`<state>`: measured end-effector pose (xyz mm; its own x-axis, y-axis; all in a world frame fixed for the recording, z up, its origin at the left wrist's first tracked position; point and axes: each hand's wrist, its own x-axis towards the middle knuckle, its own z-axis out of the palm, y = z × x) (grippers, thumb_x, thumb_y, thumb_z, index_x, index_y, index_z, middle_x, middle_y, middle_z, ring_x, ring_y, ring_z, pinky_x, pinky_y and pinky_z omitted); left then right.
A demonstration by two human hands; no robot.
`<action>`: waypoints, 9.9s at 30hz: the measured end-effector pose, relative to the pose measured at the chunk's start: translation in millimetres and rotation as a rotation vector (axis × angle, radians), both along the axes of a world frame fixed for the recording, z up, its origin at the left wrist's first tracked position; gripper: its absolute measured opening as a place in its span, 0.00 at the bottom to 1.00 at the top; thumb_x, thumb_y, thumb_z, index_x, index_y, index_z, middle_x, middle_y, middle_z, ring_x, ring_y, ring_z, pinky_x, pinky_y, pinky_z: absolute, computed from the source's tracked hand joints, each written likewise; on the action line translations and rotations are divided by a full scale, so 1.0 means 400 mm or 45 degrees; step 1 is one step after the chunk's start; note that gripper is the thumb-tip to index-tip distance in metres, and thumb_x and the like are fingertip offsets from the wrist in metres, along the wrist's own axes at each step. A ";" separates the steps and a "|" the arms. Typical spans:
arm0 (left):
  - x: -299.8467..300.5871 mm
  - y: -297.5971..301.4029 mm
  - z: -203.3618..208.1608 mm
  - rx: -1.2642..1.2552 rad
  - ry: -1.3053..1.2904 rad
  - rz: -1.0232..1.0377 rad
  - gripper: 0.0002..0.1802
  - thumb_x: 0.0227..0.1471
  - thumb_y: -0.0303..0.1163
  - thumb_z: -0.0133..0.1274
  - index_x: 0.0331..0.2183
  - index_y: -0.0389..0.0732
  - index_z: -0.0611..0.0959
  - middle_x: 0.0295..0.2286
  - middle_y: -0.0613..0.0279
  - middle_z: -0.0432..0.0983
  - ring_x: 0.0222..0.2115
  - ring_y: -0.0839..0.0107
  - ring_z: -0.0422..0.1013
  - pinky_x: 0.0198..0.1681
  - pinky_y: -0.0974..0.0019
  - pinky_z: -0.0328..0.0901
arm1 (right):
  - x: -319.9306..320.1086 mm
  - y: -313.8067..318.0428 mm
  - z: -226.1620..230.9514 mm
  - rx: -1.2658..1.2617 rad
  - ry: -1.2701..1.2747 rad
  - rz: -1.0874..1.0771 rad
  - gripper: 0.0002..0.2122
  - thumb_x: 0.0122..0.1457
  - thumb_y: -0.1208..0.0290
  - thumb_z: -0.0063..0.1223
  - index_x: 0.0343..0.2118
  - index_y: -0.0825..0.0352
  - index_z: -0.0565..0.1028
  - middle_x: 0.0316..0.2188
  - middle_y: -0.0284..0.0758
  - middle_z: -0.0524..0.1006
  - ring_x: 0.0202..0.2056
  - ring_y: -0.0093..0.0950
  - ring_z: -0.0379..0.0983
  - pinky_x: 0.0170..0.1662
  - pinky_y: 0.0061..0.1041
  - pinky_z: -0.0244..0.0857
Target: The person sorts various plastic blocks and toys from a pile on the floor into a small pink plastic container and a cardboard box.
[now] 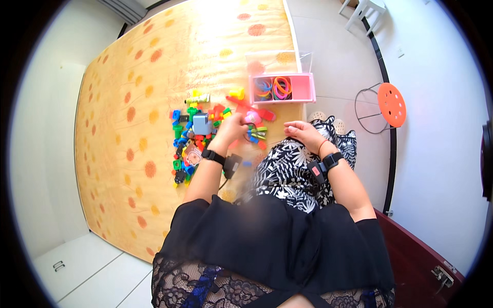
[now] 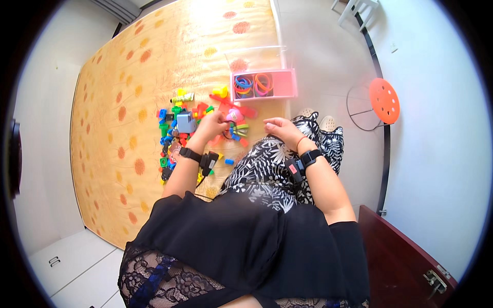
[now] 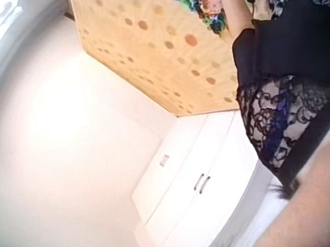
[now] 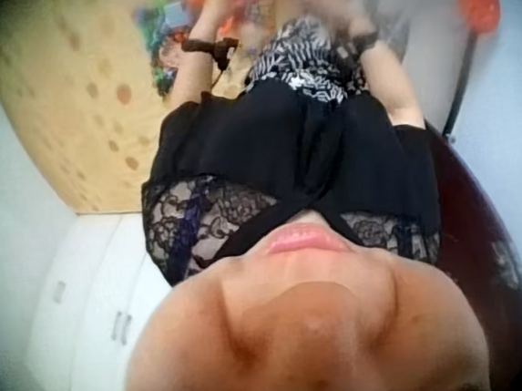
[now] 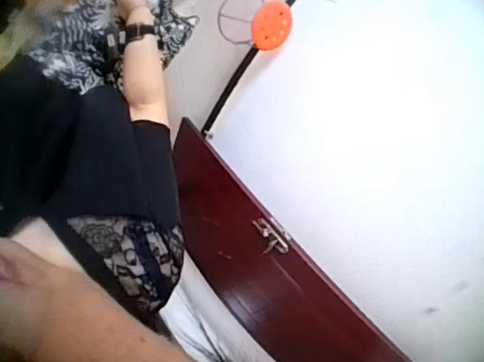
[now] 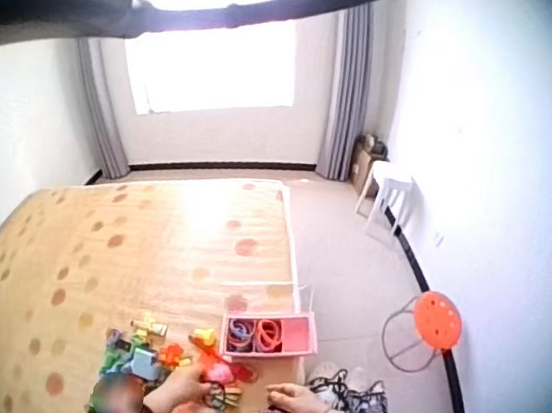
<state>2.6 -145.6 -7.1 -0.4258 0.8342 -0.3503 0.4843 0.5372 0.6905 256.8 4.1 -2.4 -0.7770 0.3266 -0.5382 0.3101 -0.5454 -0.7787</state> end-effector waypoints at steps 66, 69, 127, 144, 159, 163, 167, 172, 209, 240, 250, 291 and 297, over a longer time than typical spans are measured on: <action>-0.003 0.186 -0.035 0.784 0.759 -0.533 0.09 0.41 0.25 0.52 0.30 0.46 0.79 0.28 0.64 0.71 0.34 0.62 0.71 0.36 0.63 0.68 | -0.067 0.028 -0.016 1.625 -0.049 0.255 0.24 0.53 0.74 0.53 0.54 0.71 0.64 0.53 0.44 0.67 0.51 0.36 0.66 0.55 0.30 0.59; 0.012 0.198 -0.026 0.694 0.811 -0.517 0.09 0.40 0.25 0.52 0.29 0.47 0.78 0.27 0.65 0.71 0.33 0.62 0.71 0.35 0.63 0.68 | -0.153 0.040 0.051 2.210 -0.094 0.263 0.22 0.51 0.74 0.52 0.51 0.69 0.68 0.53 0.42 0.66 0.48 0.39 0.67 0.48 0.32 0.66; -0.022 0.298 0.069 0.333 0.697 -0.563 0.30 0.36 0.34 0.63 0.47 0.53 0.78 0.47 0.66 0.72 0.44 0.59 0.67 0.50 0.60 0.63 | -0.192 0.171 -0.027 2.406 -0.512 0.256 0.19 0.48 0.65 0.54 0.47 0.53 0.73 0.43 0.28 0.72 0.41 0.29 0.69 0.39 0.33 0.65; -0.023 0.301 -0.017 0.353 0.907 -0.655 0.11 0.41 0.34 0.56 0.32 0.50 0.82 0.45 0.72 0.73 0.45 0.65 0.66 0.47 0.60 0.63 | -0.229 0.197 -0.050 2.230 -0.548 0.375 0.07 0.48 0.72 0.55 0.32 0.59 0.79 0.31 0.36 0.71 0.37 0.37 0.69 0.39 0.33 0.67; -0.011 0.205 -0.043 0.732 0.646 -0.045 0.20 0.47 0.31 0.49 0.46 0.49 0.78 0.51 0.58 0.68 0.51 0.58 0.64 0.54 0.58 0.60 | -0.191 0.101 0.143 2.170 -0.360 0.444 0.22 0.45 0.75 0.62 0.47 0.63 0.72 0.35 0.39 0.71 0.38 0.37 0.69 0.43 0.32 0.65; -0.089 0.049 0.016 0.295 0.777 0.070 0.18 0.44 0.33 0.54 0.41 0.52 0.81 0.47 0.58 0.70 0.50 0.57 0.64 0.55 0.52 0.56 | -0.139 0.092 0.084 1.988 -0.238 0.274 0.18 0.47 0.75 0.60 0.43 0.65 0.72 0.31 0.38 0.71 0.34 0.33 0.69 0.39 0.29 0.66; -0.149 -0.146 0.049 -0.078 0.789 0.361 0.26 0.36 0.43 0.63 0.43 0.54 0.79 0.50 0.56 0.65 0.50 0.52 0.62 0.52 0.52 0.59 | -0.156 0.048 0.059 1.712 -0.333 0.641 0.16 0.51 0.74 0.57 0.44 0.67 0.72 0.32 0.36 0.73 0.32 0.25 0.71 0.35 0.22 0.68; -0.114 -0.197 0.030 0.165 0.627 0.490 0.24 0.35 0.38 0.61 0.40 0.49 0.78 0.49 0.56 0.63 0.49 0.49 0.61 0.51 0.53 0.61 | -0.138 -0.004 0.056 0.913 -0.279 0.667 0.17 0.58 0.70 0.53 0.49 0.67 0.69 0.34 0.32 0.72 0.32 0.19 0.71 0.33 0.18 0.70; -0.185 0.070 -0.017 0.761 0.694 -0.160 0.10 0.40 0.26 0.57 0.31 0.45 0.83 0.27 0.56 0.76 0.33 0.55 0.72 0.37 0.57 0.67 | -0.041 0.068 0.030 -0.347 -0.179 -0.391 0.19 0.61 0.69 0.48 0.51 0.72 0.60 0.42 0.45 0.69 0.41 0.34 0.72 0.44 0.29 0.72; 0.036 0.001 -0.054 0.343 -0.275 -0.196 0.13 0.51 0.35 0.50 0.36 0.38 0.81 0.27 0.53 0.79 0.26 0.64 0.77 0.29 0.61 0.71 | -0.118 -0.074 0.154 0.172 -0.254 0.384 0.26 0.60 0.68 0.51 0.59 0.63 0.58 0.47 0.39 0.69 0.44 0.25 0.71 0.47 0.24 0.70; 0.164 -0.077 -0.080 0.406 -0.428 0.000 0.13 0.52 0.37 0.51 0.33 0.38 0.82 0.28 0.53 0.77 0.31 0.61 0.74 0.35 0.61 0.67 | -0.071 -0.070 0.082 0.178 -0.268 0.282 0.16 0.57 0.65 0.51 0.46 0.67 0.72 0.34 0.30 0.76 0.31 0.17 0.71 0.33 0.16 0.65; 0.202 0.211 0.123 0.253 -0.733 -0.121 0.14 0.50 0.34 0.54 0.39 0.37 0.79 0.30 0.62 0.77 0.31 0.74 0.73 0.34 0.71 0.67 | 0.031 0.057 0.119 0.275 -0.186 -0.113 0.17 0.57 0.59 0.55 0.44 0.66 0.72 0.34 0.30 0.77 0.24 0.13 0.72 0.21 0.13 0.60; 0.193 0.294 0.151 0.472 -0.370 0.015 0.12 0.44 0.34 0.56 0.27 0.32 0.81 0.23 0.57 0.78 0.26 0.72 0.74 0.31 0.68 0.68 | 0.026 0.071 0.039 0.148 -0.022 -0.367 0.24 0.57 0.63 0.55 0.52 0.72 0.64 0.31 0.34 0.74 0.21 0.15 0.65 0.22 0.13 0.60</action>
<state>80.0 -27.8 53.5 -0.3645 0.9212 -0.1359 0.2375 0.2330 0.9430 267.3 32.3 13.0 -0.6344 0.5927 -0.4963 0.1690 -0.5201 -0.8372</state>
